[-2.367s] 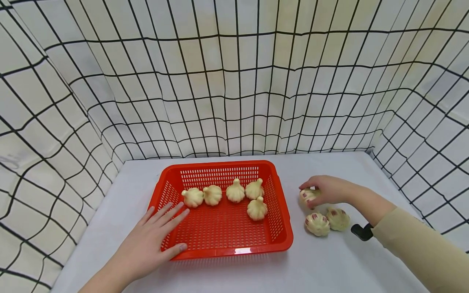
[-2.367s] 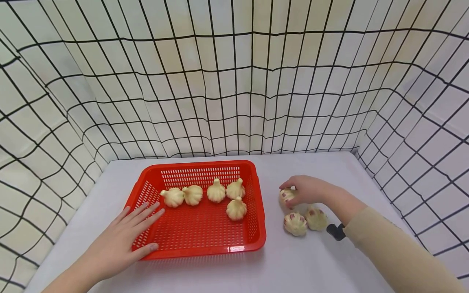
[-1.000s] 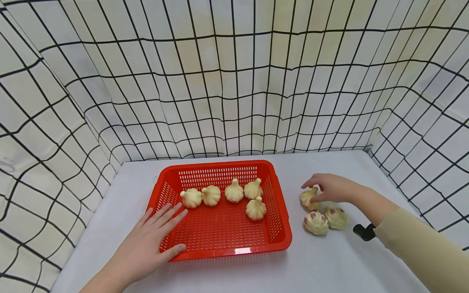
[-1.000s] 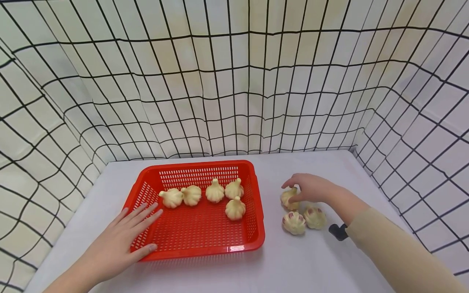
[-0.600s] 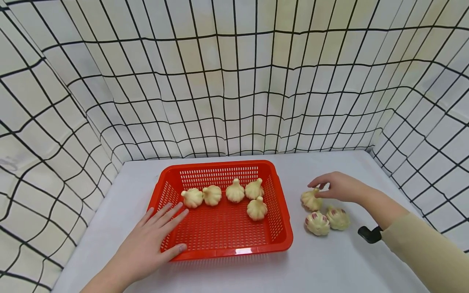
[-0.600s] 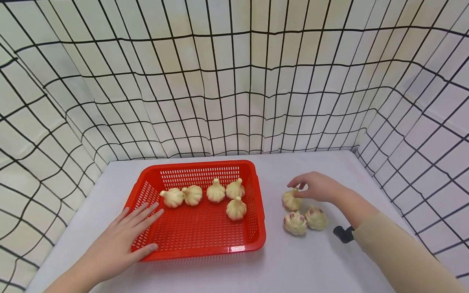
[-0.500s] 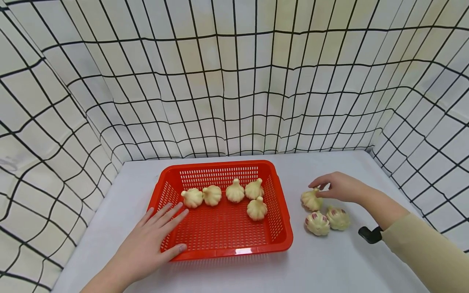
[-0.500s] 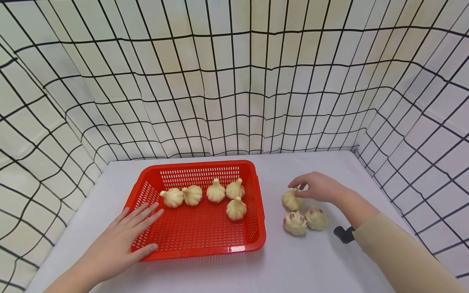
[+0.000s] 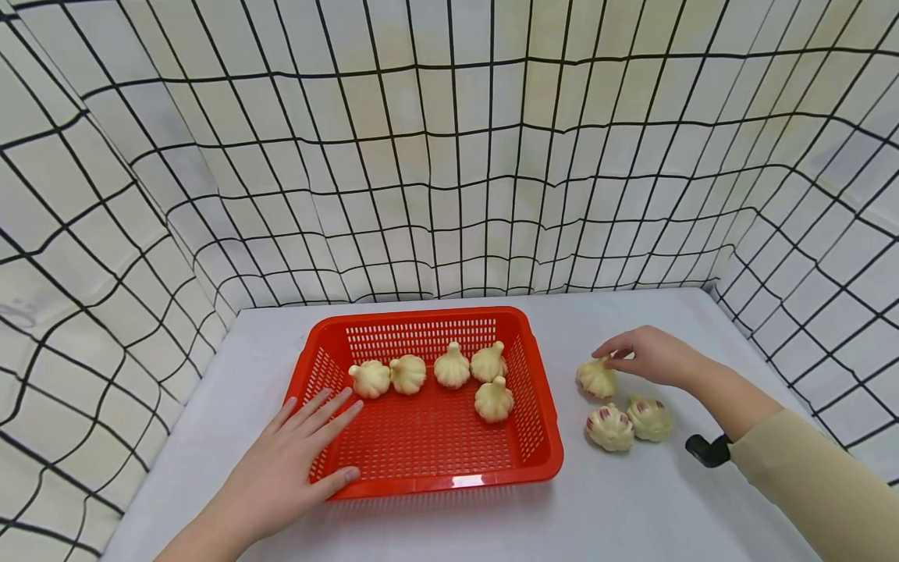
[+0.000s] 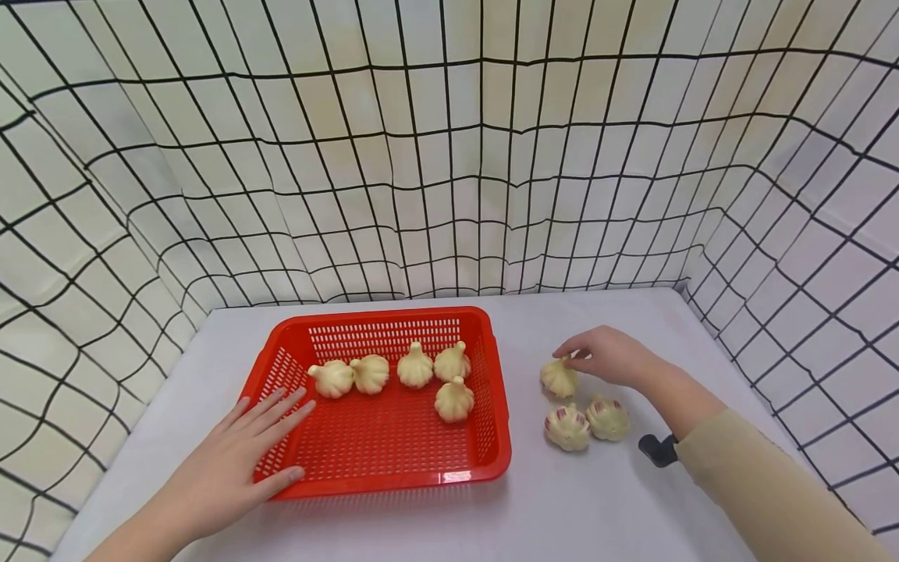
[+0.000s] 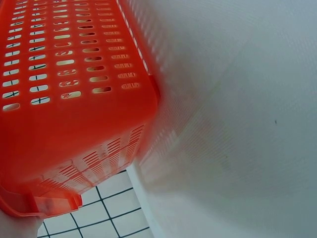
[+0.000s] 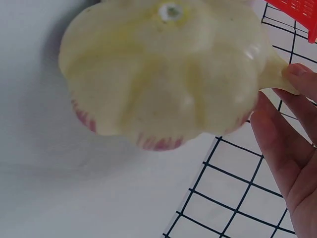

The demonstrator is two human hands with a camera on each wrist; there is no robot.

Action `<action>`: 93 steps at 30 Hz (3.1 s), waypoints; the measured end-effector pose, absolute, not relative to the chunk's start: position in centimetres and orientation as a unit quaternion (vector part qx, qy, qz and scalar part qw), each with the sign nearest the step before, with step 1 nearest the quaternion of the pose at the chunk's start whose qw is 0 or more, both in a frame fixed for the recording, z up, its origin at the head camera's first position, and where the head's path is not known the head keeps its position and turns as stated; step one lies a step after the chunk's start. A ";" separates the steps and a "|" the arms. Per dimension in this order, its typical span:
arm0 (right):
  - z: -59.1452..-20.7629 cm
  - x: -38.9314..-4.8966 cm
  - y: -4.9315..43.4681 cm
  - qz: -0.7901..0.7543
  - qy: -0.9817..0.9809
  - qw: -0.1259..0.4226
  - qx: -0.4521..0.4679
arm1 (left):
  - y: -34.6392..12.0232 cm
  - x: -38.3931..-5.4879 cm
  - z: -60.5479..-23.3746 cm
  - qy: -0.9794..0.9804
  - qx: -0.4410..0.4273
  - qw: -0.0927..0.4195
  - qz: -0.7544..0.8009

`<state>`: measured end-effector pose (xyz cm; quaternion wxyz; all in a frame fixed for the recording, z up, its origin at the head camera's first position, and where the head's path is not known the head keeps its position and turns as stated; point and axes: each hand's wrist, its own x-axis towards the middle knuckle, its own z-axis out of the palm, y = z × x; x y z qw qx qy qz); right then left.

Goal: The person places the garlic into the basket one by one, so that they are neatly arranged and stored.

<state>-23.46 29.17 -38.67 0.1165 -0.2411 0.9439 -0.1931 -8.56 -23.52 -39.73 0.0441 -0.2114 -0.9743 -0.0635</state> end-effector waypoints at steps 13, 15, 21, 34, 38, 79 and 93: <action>-36.0 -23.9 28.3 -0.205 0.946 0.085 -0.236 | -23.3 -8.4 -39.8 -0.969 -0.227 0.070 -0.070; -35.5 -24.1 28.0 -0.210 0.946 0.085 -0.232 | -23.3 -8.4 -39.8 -0.969 -0.227 0.073 -0.069; -33.5 -24.2 26.5 -0.206 0.947 0.063 -0.238 | -23.3 -8.4 -39.6 -0.970 -0.225 0.067 -0.067; -30.6 -25.2 20.6 -0.221 0.936 0.066 -0.265 | -23.3 -8.4 -39.5 -0.971 -0.220 0.057 -0.066; -30.1 -25.3 18.4 -0.213 0.930 0.077 -0.290 | -23.3 -8.4 -39.5 -0.972 -0.218 0.053 -0.066; -34.0 -24.6 6.7 -0.012 0.863 0.151 -0.481 | -23.1 -8.3 -39.4 -0.970 -0.222 0.061 -0.072; -35.1 -24.1 5.9 0.028 0.853 0.135 -0.503 | -23.1 -8.3 -39.4 -0.971 -0.220 0.059 -0.074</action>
